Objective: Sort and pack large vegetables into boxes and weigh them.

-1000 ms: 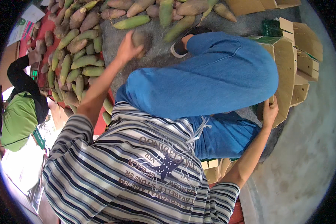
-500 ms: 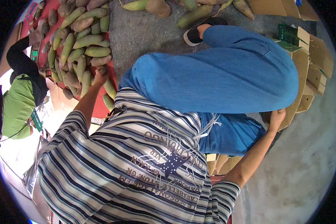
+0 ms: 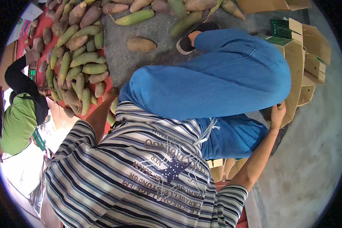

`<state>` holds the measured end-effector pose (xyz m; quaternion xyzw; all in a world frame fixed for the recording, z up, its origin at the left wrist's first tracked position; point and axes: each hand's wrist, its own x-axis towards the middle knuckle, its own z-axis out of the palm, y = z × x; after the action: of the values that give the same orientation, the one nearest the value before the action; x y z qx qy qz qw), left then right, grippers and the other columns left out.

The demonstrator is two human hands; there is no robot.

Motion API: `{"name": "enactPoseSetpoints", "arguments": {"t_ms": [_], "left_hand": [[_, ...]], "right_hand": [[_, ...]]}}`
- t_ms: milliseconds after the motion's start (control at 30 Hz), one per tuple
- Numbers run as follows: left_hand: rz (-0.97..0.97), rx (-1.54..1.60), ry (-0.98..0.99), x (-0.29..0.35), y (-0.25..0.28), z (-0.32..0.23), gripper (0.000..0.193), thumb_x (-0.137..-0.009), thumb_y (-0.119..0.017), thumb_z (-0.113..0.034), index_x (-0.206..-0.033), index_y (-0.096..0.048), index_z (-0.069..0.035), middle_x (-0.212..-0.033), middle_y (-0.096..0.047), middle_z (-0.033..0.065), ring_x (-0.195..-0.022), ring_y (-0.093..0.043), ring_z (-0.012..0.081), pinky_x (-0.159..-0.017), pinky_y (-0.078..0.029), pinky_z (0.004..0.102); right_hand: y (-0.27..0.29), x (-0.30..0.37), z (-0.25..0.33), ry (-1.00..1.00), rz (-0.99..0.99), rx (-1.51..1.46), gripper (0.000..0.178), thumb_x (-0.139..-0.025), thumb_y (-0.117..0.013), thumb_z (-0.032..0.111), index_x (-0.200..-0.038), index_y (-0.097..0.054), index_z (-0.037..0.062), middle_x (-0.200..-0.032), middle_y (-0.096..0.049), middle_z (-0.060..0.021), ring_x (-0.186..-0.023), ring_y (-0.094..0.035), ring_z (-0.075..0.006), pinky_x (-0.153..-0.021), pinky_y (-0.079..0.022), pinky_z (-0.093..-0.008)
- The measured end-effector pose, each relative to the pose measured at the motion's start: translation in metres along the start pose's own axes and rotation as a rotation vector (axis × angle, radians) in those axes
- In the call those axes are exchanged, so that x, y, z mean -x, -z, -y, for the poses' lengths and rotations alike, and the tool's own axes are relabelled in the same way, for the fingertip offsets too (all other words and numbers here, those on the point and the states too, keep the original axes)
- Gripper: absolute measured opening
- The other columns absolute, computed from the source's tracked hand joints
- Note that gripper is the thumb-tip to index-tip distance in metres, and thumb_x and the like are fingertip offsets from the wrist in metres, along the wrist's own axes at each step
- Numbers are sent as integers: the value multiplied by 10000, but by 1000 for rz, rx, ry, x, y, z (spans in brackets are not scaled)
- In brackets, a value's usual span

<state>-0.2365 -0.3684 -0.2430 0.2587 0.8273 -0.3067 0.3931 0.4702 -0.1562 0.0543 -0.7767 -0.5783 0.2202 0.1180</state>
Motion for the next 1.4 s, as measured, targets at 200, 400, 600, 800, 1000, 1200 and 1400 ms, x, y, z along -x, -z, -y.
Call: {"name": "enactPoseSetpoints", "arguments": {"t_ms": [200, 400, 600, 800, 1000, 1200, 1400], "left_hand": [[-230, 175, -663, 28, 67, -13, 642, -609, -716, -372, -1129, -509, -58, -921, -610, 202, -869, -590, 338, -732, -472, 412], [-94, 782, -1141, 91, 185, -153, 500, -724, -690, -254, -1101, -505, 16, -970, -608, 136, -884, -589, 200, -772, -462, 310], [-506, 597, -1190, 136, 286, -220, 638, -740, -686, -339, -1216, -434, 4, -1070, -568, 167, -1013, -542, 266, -848, -441, 343], [-845, -270, -454, 20, 315, -127, 303, -864, -422, -155, -1165, -437, -121, -1163, -488, 108, -1092, -479, 287, -805, -443, 463], [-775, -425, -259, -21, 312, -92, 259, -851, -468, -144, -1109, -453, -121, -1196, -492, 95, -1135, -452, 301, -806, -447, 476], [-778, -467, -421, -3, 307, -92, 302, -807, -543, -131, -1097, -457, -118, -1122, -523, 87, -1055, -494, 298, -789, -453, 448], [-855, -208, -813, 33, 302, -128, 252, -788, -582, -197, -993, -497, -77, -966, -579, 150, -922, -549, 317, -747, -445, 425]], "right_hand": [[-18, -4, 5, -15, 4, -68, 271, -824, -559, 92, -1061, -557, -40, -917, -623, -60, -854, -539, -108, -768, -423, -251], [-19, -2, 15, -13, -10, -54, 326, -832, -568, 112, -1117, -535, -44, -963, -624, -89, -876, -550, -117, -784, -429, -259], [-30, -2, 6, -29, 1, -94, 328, -832, -570, 127, -1117, -539, -32, -959, -631, -109, -862, -555, -126, -770, -433, -261], [-16, 0, 11, -25, -18, -20, 315, -827, -569, 125, -1100, -548, -31, -941, -633, -114, -852, -564, -140, -768, -433, -266], [-20, 2, 14, -20, -21, -116, 308, -834, -561, 138, -1095, -548, -25, -937, -632, -125, -863, -571, -164, -788, -433, -287], [-19, 1, 7, -42, -26, -64, 305, -834, -584, 173, -1063, -552, -26, -911, -631, -153, -847, -581, -159, -766, -442, -300], [-19, 3, 12, 25, -97, 14, 322, -832, -581, 166, -1088, -545, -26, -934, -632, -158, -879, -585, -182, -787, -437, -304]]}}
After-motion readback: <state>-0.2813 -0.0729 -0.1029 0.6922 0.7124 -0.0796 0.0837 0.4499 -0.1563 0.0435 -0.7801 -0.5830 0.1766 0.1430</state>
